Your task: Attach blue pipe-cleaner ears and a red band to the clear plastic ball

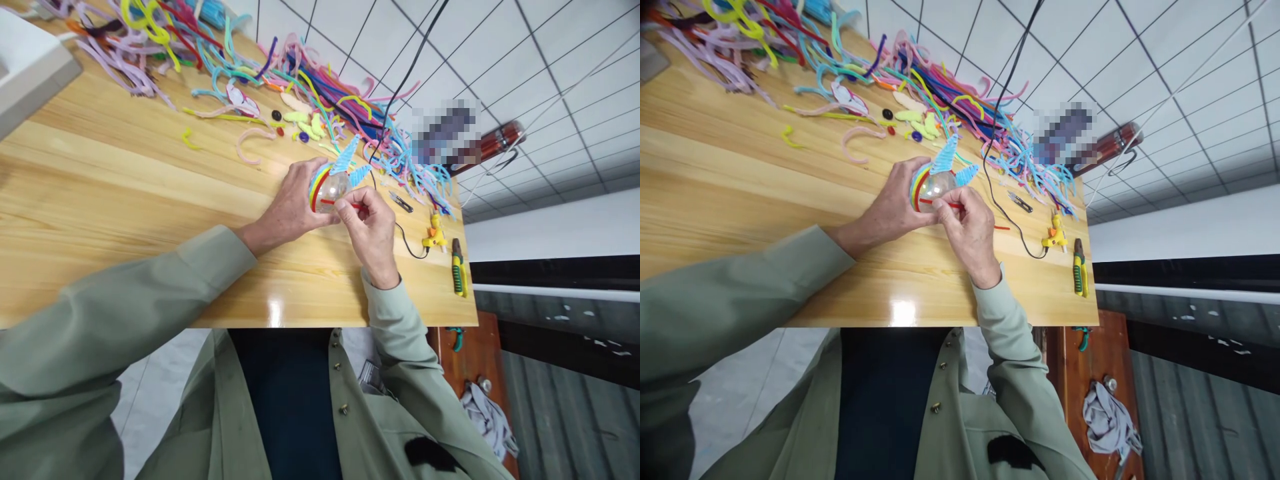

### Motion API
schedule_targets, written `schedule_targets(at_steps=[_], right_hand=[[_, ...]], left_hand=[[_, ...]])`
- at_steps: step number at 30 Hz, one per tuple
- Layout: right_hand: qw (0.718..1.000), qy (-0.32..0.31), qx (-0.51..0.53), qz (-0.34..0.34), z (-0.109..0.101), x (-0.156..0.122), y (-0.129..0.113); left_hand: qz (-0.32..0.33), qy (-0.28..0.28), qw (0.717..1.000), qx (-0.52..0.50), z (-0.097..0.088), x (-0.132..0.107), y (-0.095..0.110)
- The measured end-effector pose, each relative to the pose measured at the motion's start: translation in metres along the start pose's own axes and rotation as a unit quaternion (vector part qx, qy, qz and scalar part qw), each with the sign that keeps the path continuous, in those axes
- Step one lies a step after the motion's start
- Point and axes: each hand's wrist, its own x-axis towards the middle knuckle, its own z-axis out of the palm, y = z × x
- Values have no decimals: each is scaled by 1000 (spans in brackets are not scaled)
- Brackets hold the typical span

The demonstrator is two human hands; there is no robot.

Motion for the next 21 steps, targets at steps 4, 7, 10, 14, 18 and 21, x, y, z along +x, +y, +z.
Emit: schedule_targets(at_steps=[4, 7, 10, 14, 18, 21], right_hand=[[999, 18, -35, -10, 6, 2, 2], [998, 28, -62, -12, 8, 3, 4], [997, 32, -69, -15, 9, 4, 5], [997, 32, -72, -16, 10, 4, 6], [996, 29, -81, -16, 12, 4, 8], [996, 35, -75, -16, 14, 4, 10]], left_hand=[[2, -1, 1000, 4, 0, 0, 2], [9, -5, 1000, 4, -1, 0, 2], [13, -1, 1000, 6, 0, -1, 0], [17, 3, 1000, 7, 0, -1, -1], [18, 5, 1000, 6, 1, -1, -2], [20, 5, 1000, 5, 2, -1, -3]])
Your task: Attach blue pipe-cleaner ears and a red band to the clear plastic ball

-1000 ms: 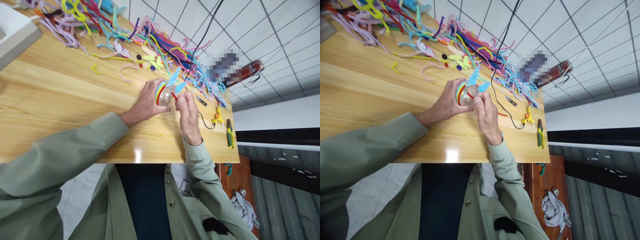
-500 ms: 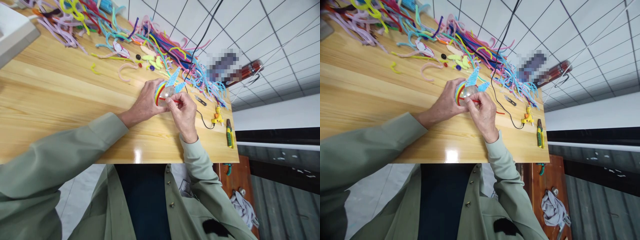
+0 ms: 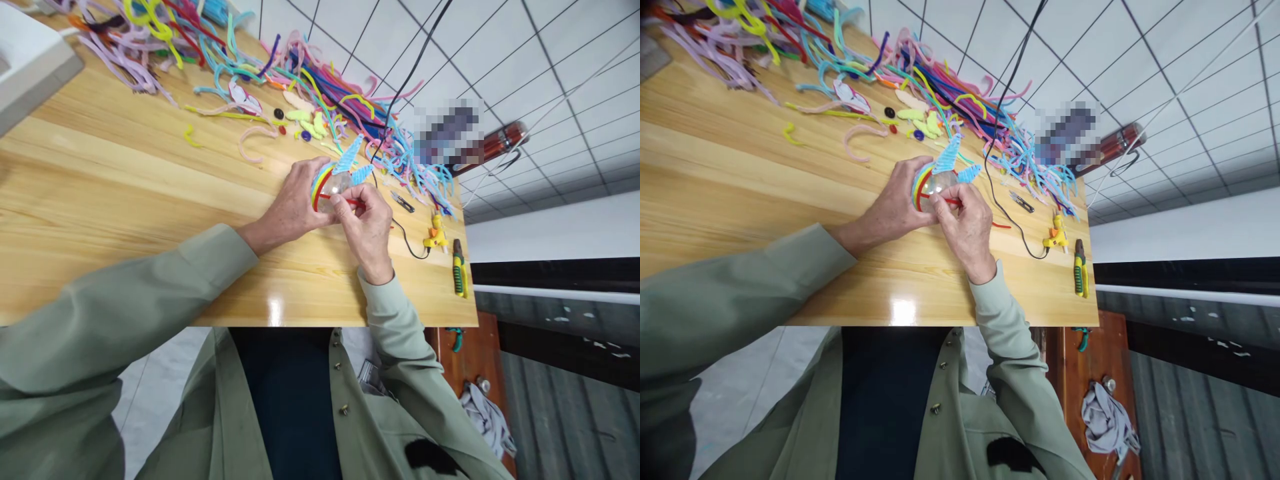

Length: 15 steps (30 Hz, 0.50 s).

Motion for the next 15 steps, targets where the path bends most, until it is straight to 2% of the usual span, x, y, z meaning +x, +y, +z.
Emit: schedule_targets(at_steps=[8, 15], right_hand=[[1000, -4, -9, 5, -1, 1, 1], [1000, -7, 4, 17, -1, 2, 2]], left_hand=[[-3, 2, 1000, -5, 0, -1, -2], [-14, -39, 999, -12, -7, 3, 3]])
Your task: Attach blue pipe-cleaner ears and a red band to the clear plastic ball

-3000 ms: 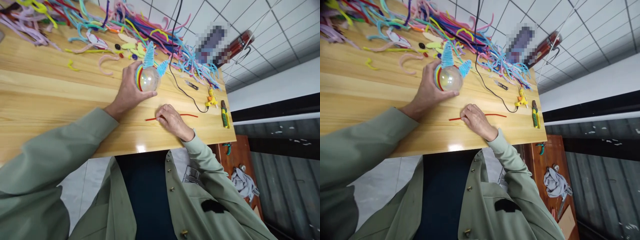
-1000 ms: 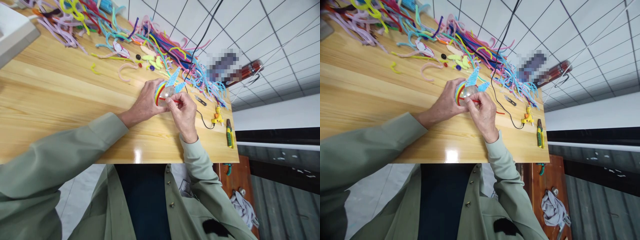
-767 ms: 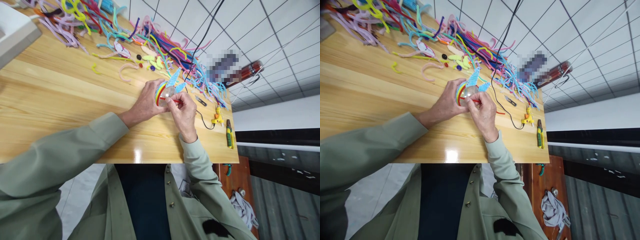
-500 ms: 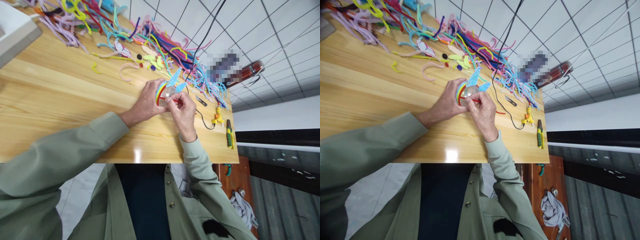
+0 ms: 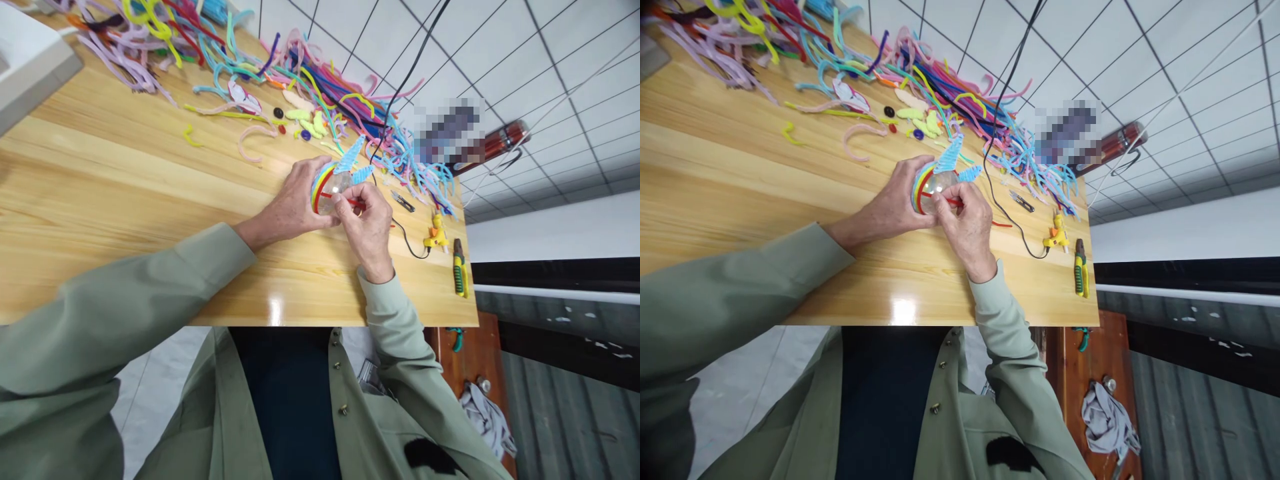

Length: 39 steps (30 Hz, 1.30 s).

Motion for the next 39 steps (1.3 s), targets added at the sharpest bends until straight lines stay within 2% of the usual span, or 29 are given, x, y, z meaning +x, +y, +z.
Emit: schedule_targets(at_steps=[10, 18, 22, 33, 39], right_hand=[[1000, -7, -13, 10, -4, 0, -5], [1000, -1, -15, 6, -3, -1, -3], [1000, 2, -13, 4, -3, -1, -4], [1000, 0, -13, 7, -4, 0, -3], [1000, -1, -1, 9, -5, 0, -3]], left_hand=[[-21, -57, 997, -55, -15, 2, -1], [-22, -37, 995, -85, -10, 0, -11], [-31, -43, 995, -81, -13, -1, -7], [10, -69, 997, -35, -19, 0, -6], [10, -77, 996, -32, -23, 1, -4]])
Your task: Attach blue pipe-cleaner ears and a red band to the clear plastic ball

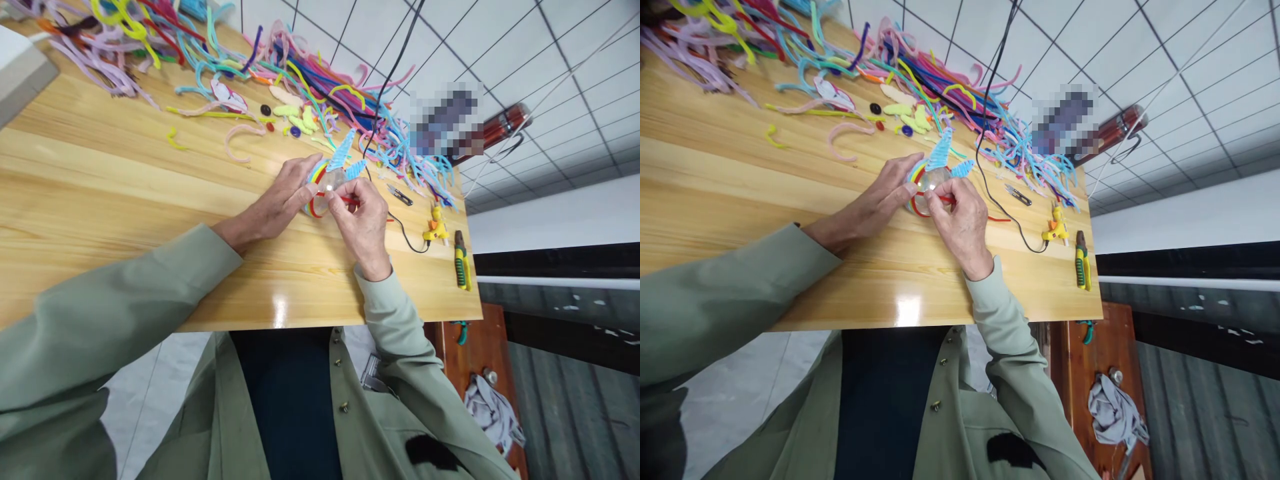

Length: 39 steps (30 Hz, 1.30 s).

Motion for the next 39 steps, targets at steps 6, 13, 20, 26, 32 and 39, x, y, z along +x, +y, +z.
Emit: schedule_targets(at_steps=[6, 13, 20, 26, 32, 39], right_hand=[[1000, 5, -17, -5, 1, 0, 3], [1000, 11, -22, -9, 2, 0, 4], [1000, 4, -14, 5, 1, -1, 3], [999, -16, 39, 11, -7, 1, 9], [994, -49, 89, 41, -18, 3, 20], [990, -89, 96, 55, -24, 5, 28]], left_hand=[[-23, 3, 998, -53, 0, -1, -5], [-14, -6, 1000, -25, -3, 2, -4], [-22, -10, 999, -47, -3, 5, -4], [-26, -4, 997, -68, -4, 4, -4], [-58, -1, 986, -153, -7, 5, 3], [-66, -2, 980, -186, -6, 5, -4]])
